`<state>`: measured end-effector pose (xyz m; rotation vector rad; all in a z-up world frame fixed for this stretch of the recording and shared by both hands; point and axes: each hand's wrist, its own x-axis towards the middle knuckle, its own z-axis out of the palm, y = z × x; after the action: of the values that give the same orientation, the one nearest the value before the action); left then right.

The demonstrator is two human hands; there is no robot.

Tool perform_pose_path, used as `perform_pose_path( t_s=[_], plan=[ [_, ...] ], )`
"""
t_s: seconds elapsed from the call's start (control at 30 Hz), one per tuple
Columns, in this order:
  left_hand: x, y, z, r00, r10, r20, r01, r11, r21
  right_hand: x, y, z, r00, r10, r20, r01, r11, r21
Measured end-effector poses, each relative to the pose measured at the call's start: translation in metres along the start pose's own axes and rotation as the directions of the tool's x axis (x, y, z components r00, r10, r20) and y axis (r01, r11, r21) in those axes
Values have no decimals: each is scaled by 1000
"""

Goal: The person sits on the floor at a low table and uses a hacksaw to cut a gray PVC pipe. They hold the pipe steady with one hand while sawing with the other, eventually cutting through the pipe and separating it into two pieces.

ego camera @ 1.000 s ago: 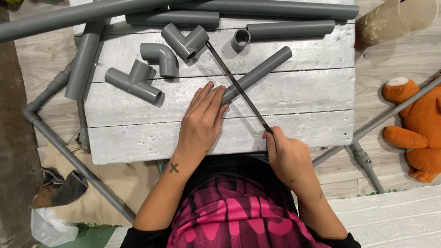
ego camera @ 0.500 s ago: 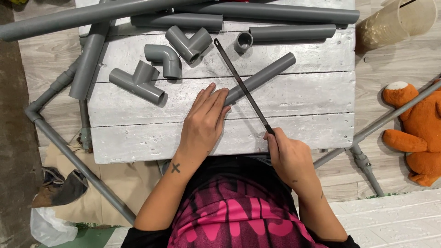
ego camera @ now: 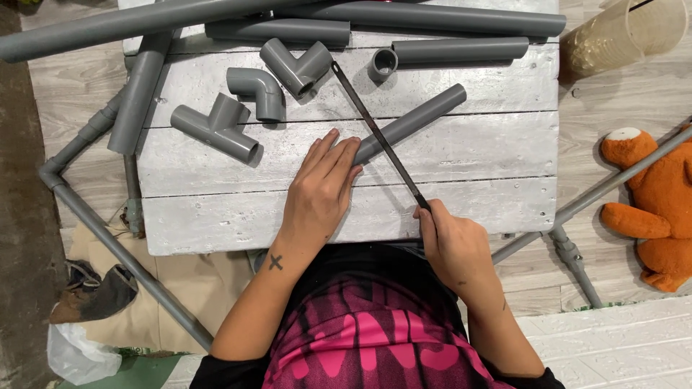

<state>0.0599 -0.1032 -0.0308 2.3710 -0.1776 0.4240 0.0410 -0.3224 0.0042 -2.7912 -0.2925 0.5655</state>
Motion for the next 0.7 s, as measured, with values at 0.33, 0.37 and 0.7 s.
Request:
perform_pose_path(
  t_s=[0.33, 0.37, 0.7],
  plan=[
    [0, 0, -1, 1000, -9, 8, 9, 1000, -16, 0, 0, 5, 1000, 15, 0, -15, 999, -42],
    [0, 1, -2, 1000, -7, 12, 7, 1000, -22, 0, -1, 5, 1000, 13, 3, -13, 999, -48],
    [1, 3, -2, 999, -44, 10, 45, 998, -40, -5, 1, 8, 998, 48, 44, -43, 994, -96]
  ],
)
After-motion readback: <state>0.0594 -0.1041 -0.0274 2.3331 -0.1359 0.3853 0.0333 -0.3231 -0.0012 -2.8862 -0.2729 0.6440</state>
